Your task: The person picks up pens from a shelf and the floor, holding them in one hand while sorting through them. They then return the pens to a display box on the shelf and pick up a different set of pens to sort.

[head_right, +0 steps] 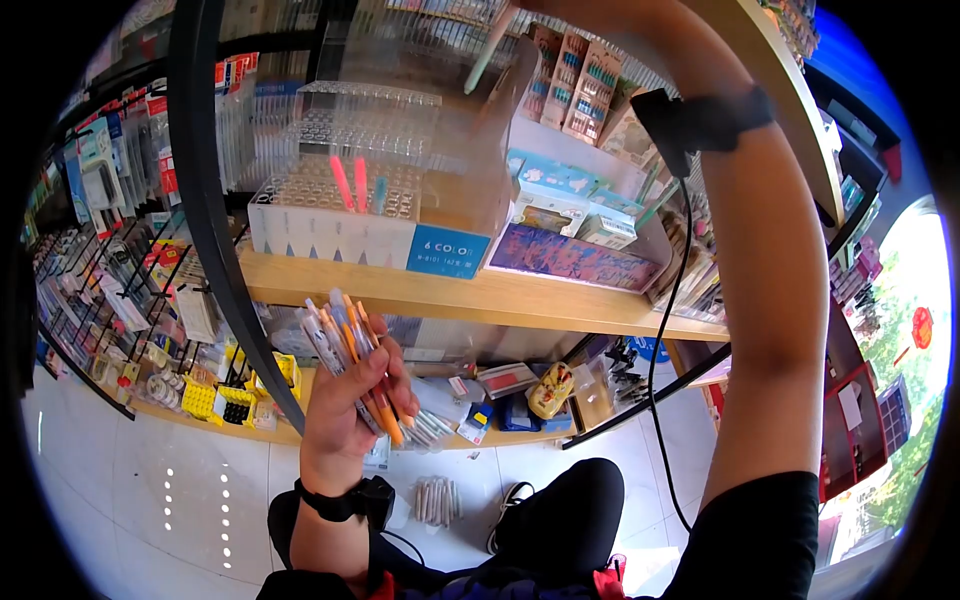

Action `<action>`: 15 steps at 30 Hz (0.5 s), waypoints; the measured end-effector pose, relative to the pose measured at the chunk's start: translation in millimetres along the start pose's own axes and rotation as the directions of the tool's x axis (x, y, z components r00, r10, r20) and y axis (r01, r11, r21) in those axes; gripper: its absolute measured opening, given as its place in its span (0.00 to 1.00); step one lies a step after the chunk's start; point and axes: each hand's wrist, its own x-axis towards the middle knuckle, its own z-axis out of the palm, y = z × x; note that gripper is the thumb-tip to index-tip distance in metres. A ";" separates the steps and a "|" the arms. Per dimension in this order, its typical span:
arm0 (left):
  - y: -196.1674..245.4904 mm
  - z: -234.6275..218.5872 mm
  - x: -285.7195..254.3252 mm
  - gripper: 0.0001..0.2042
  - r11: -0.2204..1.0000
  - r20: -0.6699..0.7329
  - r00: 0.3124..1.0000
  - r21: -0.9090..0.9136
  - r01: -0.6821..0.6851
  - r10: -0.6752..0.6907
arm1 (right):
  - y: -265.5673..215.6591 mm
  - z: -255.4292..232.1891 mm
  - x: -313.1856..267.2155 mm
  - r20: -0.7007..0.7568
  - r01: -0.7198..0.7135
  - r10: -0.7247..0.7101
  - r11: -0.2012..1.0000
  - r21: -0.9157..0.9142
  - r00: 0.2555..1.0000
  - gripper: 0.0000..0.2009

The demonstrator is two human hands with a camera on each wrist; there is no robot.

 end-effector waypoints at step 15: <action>1.4 3.1 2.4 0.20 0.999 0.054 0.998 0.028 0.015 -0.016 | 17.3 83.7 41.8 0.165 0.299 -0.288 0.953 -0.048 0.943 0.08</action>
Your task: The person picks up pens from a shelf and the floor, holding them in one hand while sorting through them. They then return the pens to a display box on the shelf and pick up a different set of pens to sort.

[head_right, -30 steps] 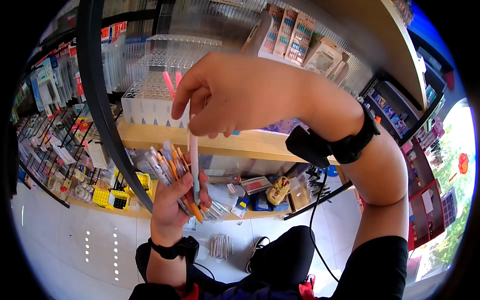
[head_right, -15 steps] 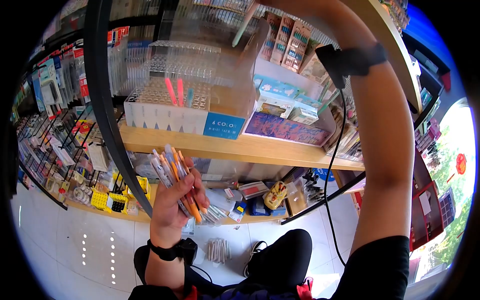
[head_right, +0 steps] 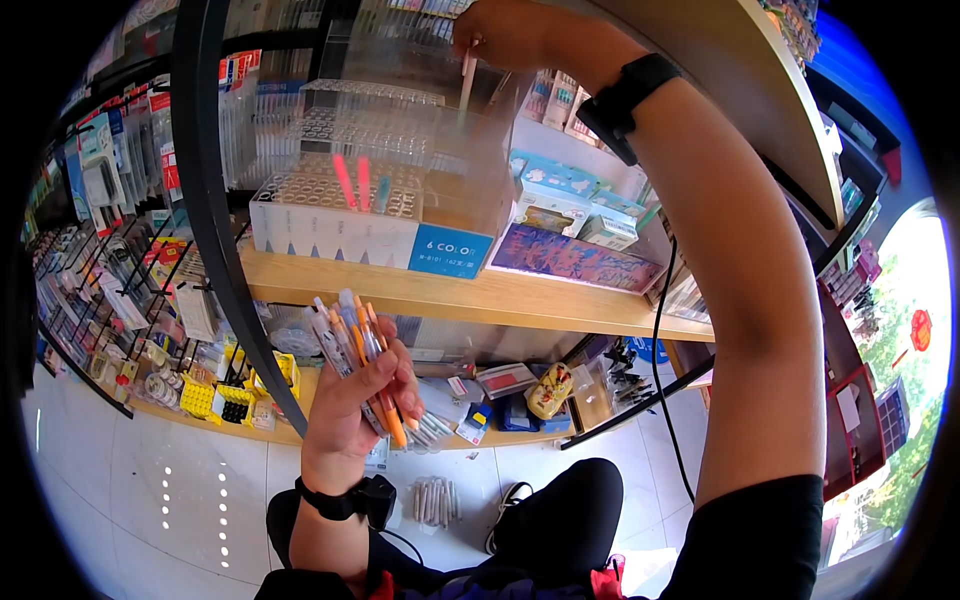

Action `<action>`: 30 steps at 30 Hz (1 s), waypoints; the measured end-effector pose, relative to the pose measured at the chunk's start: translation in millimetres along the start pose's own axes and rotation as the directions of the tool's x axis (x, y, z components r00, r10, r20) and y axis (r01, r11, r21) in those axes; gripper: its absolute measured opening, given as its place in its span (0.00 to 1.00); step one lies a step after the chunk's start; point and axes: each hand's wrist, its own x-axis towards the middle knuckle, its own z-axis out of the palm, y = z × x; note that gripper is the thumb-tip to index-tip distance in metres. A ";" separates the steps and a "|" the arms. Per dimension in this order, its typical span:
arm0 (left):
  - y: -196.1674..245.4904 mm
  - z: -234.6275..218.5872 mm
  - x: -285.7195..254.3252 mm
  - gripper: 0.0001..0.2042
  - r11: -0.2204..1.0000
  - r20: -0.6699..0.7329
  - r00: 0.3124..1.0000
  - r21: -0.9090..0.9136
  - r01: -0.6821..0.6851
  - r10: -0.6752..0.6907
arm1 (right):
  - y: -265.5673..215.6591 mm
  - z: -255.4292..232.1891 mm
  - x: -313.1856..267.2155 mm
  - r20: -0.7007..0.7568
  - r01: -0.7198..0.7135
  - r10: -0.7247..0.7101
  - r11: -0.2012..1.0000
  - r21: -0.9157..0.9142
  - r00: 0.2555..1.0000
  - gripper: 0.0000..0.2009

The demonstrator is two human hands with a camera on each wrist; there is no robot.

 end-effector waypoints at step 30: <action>-0.5 0.0 -2.2 0.20 0.999 -0.012 1.000 0.031 0.019 -0.018 | -28.1 -2.5 -13.0 0.007 -0.066 0.068 0.982 -0.179 0.998 0.10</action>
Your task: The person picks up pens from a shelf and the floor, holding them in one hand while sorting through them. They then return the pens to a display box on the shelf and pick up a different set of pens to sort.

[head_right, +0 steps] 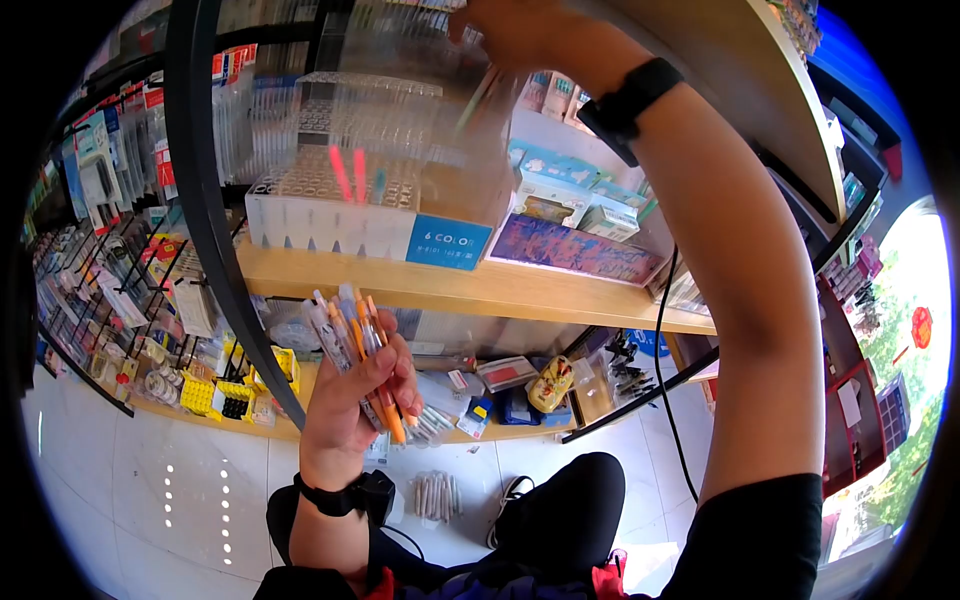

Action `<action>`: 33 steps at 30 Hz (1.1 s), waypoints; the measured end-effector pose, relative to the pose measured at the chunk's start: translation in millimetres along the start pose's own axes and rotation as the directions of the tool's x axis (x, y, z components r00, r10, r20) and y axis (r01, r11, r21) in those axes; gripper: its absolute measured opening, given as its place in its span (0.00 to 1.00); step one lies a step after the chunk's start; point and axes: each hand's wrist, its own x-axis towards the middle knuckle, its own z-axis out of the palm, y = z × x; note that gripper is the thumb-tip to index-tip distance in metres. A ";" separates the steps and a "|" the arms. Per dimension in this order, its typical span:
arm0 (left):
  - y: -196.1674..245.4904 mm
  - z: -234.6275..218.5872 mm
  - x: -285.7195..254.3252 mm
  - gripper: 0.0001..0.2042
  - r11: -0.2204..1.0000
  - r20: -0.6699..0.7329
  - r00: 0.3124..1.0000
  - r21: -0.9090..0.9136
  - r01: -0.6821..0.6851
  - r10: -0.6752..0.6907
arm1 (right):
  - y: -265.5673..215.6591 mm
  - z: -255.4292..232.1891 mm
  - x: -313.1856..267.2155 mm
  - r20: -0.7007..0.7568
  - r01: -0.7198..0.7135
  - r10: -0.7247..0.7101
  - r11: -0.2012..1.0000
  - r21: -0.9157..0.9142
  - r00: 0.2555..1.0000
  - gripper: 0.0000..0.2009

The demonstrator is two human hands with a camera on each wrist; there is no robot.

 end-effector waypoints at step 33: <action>1.1 3.2 -9.6 0.18 0.987 -0.019 1.000 -0.163 0.014 -0.018 | -155.9 -32.6 -74.3 0.600 -0.517 -0.111 0.402 0.756 0.792 0.11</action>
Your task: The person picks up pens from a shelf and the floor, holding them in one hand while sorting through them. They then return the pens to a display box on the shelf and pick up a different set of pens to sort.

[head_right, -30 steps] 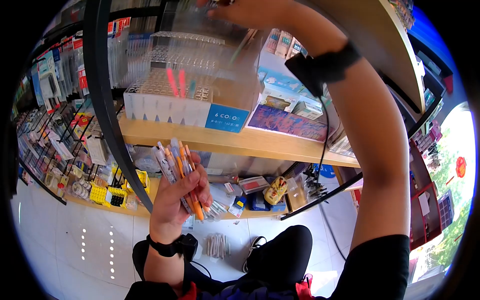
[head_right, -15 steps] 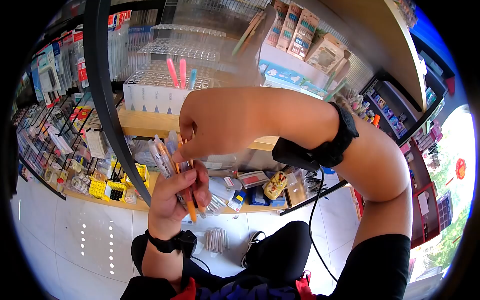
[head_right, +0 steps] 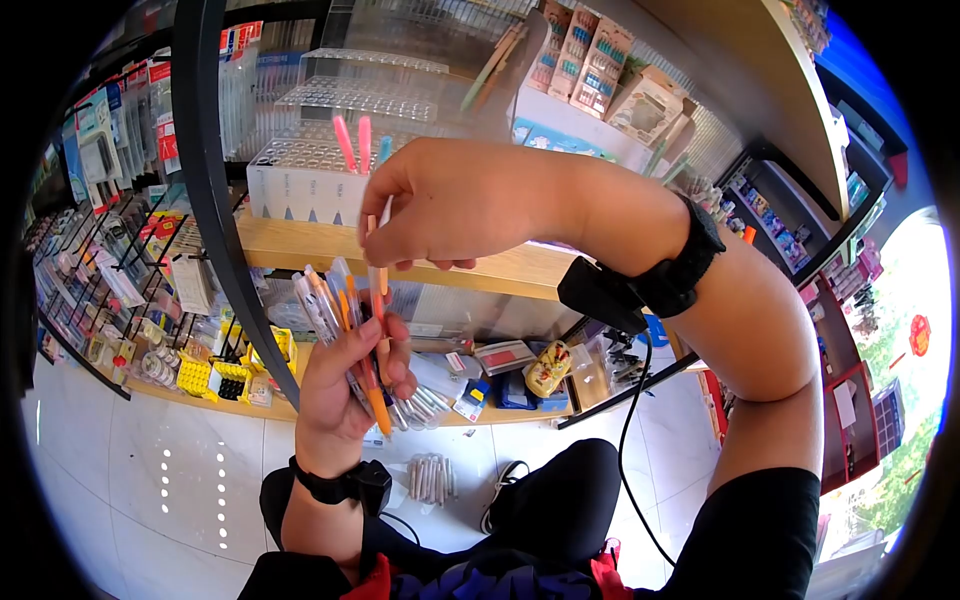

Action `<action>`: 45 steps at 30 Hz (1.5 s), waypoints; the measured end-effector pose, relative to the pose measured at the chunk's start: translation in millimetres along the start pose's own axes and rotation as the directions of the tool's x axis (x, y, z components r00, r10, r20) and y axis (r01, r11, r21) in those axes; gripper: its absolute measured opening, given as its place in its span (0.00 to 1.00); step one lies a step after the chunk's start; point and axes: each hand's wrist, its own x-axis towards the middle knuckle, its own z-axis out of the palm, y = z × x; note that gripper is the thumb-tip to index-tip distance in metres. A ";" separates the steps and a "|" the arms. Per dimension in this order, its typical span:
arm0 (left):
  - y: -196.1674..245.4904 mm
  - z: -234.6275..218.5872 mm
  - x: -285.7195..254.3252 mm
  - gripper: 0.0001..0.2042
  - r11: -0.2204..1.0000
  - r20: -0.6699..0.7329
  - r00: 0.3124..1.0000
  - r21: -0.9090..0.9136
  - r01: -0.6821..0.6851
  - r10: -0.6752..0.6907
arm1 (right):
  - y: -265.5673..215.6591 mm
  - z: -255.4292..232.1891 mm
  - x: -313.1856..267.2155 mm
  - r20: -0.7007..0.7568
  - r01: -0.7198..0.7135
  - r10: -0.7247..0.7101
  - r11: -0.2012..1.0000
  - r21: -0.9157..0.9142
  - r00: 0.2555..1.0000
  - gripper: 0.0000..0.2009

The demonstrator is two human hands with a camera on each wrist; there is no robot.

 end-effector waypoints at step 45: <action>2.2 -1.4 3.9 0.09 1.000 0.062 0.998 -0.009 0.021 -0.021 | 66.7 -171.7 78.2 -0.270 -0.139 -0.520 0.278 -0.951 0.811 0.06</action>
